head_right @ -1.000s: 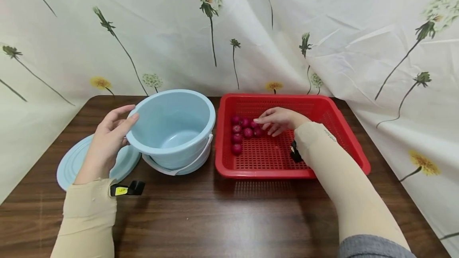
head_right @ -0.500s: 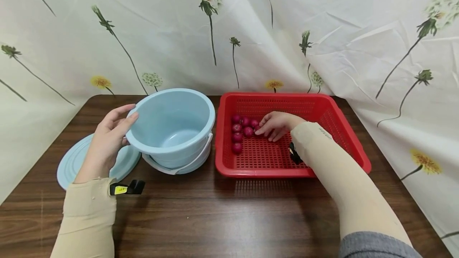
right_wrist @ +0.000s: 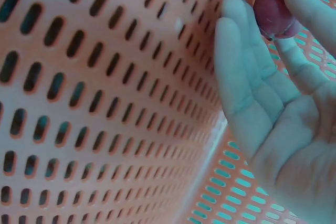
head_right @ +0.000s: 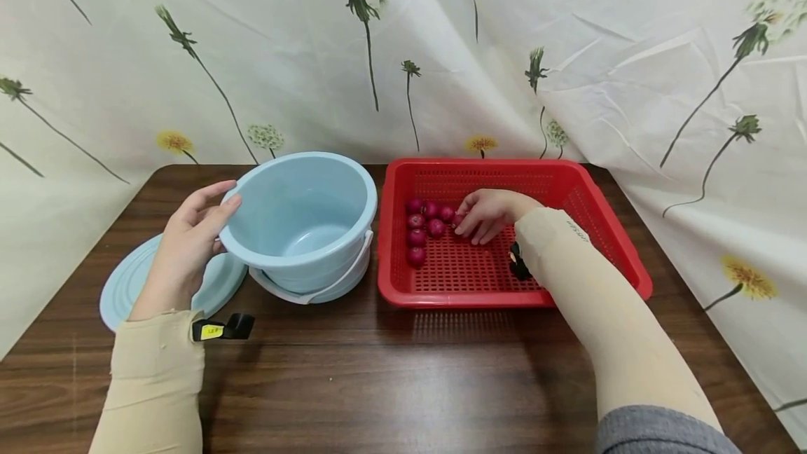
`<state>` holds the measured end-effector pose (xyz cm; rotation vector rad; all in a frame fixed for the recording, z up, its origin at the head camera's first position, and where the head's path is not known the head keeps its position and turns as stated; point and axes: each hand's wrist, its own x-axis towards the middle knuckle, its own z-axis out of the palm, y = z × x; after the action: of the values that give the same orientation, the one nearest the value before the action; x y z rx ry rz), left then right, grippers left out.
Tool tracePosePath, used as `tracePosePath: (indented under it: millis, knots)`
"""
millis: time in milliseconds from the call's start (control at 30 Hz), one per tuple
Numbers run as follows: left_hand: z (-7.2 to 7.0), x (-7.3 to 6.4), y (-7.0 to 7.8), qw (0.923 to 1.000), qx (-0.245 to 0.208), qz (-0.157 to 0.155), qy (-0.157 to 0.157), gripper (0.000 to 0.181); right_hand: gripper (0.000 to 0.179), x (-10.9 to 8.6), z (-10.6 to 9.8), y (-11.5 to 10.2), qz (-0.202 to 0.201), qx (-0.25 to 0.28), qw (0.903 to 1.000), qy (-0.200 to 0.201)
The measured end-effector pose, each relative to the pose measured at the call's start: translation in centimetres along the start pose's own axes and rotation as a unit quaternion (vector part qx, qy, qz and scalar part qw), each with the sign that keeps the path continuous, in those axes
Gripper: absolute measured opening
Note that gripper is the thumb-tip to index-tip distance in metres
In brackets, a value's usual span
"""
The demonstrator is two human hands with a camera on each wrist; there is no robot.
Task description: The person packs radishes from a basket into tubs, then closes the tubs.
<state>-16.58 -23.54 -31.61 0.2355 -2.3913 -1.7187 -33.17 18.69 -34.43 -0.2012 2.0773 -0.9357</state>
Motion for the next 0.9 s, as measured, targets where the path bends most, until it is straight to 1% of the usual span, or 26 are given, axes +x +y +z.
tracePosePath:
  millis: [233, 467, 633, 800, 900]
  knots:
    - [0.0, 0.0, 0.0, 1.0000, 0.003, -0.002, 0.002, 0.059, 0.036, -1.0, -0.1, -0.8, -0.017, 0.015, 0.9997, -0.005]
    - [-0.1, 0.0, 0.0, 1.0000, 0.003, 0.003, 0.000, 0.059, 0.034, -1.9, -0.1, -1.7, -0.063, 0.019, 0.9978, -0.004]
    - [-0.2, -0.1, 0.1, 1.0000, 0.003, 0.005, 0.000, 0.059, 0.033, -2.4, 0.1, -2.5, -0.086, 0.028, 0.9959, 0.007]
    - [-0.1, -0.1, 0.1, 1.0000, 0.002, 0.004, 0.000, 0.059, 0.028, -3.0, 0.5, -3.5, -0.106, 0.057, 0.9926, 0.015]
    - [-0.1, -0.2, 0.1, 1.0000, -0.008, 0.003, 0.000, 0.058, 0.025, -3.3, 0.8, -4.2, -0.120, 0.073, 0.9899, 0.019]
